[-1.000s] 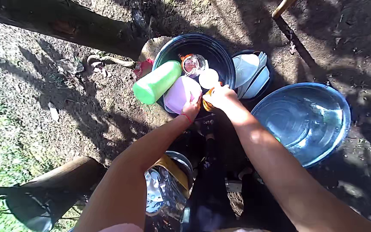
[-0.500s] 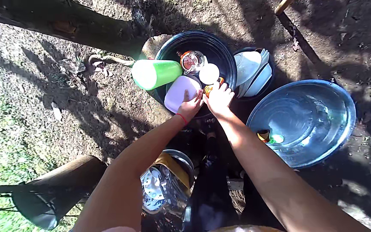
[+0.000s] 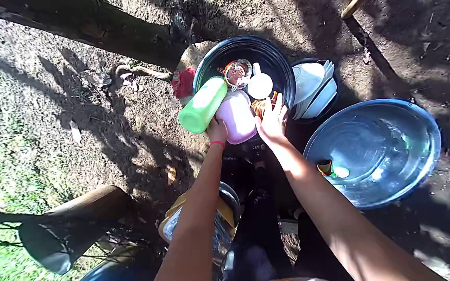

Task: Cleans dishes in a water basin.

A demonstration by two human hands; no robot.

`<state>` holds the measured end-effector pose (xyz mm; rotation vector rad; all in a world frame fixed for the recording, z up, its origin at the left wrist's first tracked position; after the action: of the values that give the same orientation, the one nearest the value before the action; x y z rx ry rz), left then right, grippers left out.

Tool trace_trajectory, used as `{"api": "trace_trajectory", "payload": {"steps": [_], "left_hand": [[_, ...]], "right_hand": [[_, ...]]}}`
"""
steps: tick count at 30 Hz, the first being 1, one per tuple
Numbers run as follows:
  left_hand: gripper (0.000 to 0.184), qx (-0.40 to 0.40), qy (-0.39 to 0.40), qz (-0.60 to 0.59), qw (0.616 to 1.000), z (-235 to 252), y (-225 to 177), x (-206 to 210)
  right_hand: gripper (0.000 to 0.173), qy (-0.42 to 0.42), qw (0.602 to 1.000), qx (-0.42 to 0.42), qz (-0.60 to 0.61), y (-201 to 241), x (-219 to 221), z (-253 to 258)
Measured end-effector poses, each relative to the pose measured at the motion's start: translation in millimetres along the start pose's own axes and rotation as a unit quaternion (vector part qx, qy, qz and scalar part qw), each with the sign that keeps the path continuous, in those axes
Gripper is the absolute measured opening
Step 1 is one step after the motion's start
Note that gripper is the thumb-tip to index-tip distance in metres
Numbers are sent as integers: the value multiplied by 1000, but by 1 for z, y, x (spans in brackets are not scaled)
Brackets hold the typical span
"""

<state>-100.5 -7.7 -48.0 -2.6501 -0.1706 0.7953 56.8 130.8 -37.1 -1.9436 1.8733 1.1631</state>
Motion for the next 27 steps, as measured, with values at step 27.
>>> {"api": "trace_trajectory", "payload": {"steps": [27], "left_hand": [[65,-76,43,-134,987,76,-3,31]], "right_hand": [[51,151,988,-13,-13,45,12,-4]]}}
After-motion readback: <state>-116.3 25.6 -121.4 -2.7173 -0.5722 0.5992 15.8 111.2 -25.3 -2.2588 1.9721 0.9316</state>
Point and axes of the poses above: each hand's wrist, its own z-axis towards the middle knuckle, its own x-axis out of the palm, y = z × x, the point moved 9 cm from there along z, towards the middle knuckle, and after that the axes turned 8 degrees about y, right-handed, at the moved point
